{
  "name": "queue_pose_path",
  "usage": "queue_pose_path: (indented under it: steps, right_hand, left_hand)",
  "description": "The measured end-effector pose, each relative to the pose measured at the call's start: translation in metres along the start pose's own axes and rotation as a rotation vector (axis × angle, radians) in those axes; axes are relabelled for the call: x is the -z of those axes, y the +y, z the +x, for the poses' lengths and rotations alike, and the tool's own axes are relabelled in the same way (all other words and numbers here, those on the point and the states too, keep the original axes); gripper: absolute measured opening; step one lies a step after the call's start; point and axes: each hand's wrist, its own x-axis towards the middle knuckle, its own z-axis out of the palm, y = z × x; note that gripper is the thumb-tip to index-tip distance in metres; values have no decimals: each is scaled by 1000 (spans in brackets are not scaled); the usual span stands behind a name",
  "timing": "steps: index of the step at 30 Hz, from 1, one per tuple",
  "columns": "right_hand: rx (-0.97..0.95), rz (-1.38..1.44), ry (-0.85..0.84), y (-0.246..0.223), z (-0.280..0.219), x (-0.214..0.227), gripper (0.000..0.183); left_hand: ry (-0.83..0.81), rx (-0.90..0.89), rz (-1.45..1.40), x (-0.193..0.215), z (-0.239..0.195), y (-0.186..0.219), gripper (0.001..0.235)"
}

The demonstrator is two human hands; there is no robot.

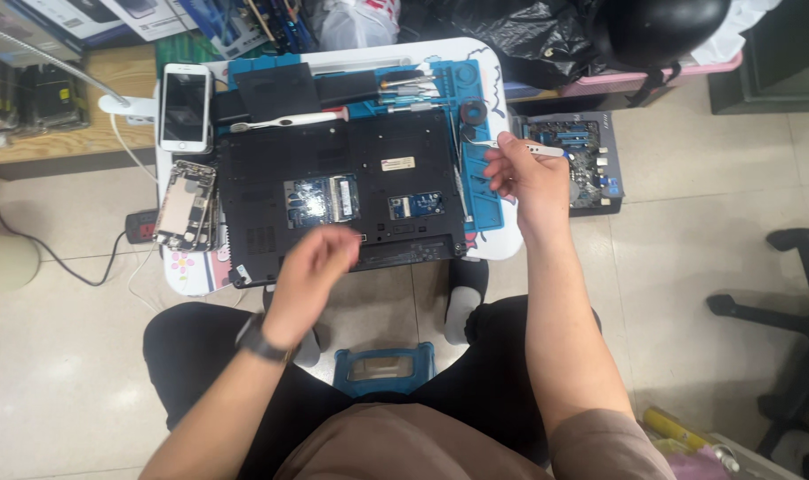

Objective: The person works on the underside of a disassembled laptop, using a small metal tool to pry and adjust internal components. They then use a spray can to apply a substance to the motherboard area and continue manipulating parts with their hands and tools.

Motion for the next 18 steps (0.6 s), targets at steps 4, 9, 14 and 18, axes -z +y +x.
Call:
queue_pose_path:
  steps: [4,9,14,18]
  right_hand:
    - [0,-178,31,4,-9,22,28]
    - [-205,-334,68,39,-6,50,34]
    - [-248,-277,45,54,-10,51,34]
    - [-268,-258,22,50,-13,42,34]
  left_hand:
    - [-78,77,124,-1,-50,-44,33]
    - [-156,-278,738,23,-86,-107,25]
    - [-232,-125,764,24,-85,-133,22]
    - [-371,-67,839,12,-69,-152,27]
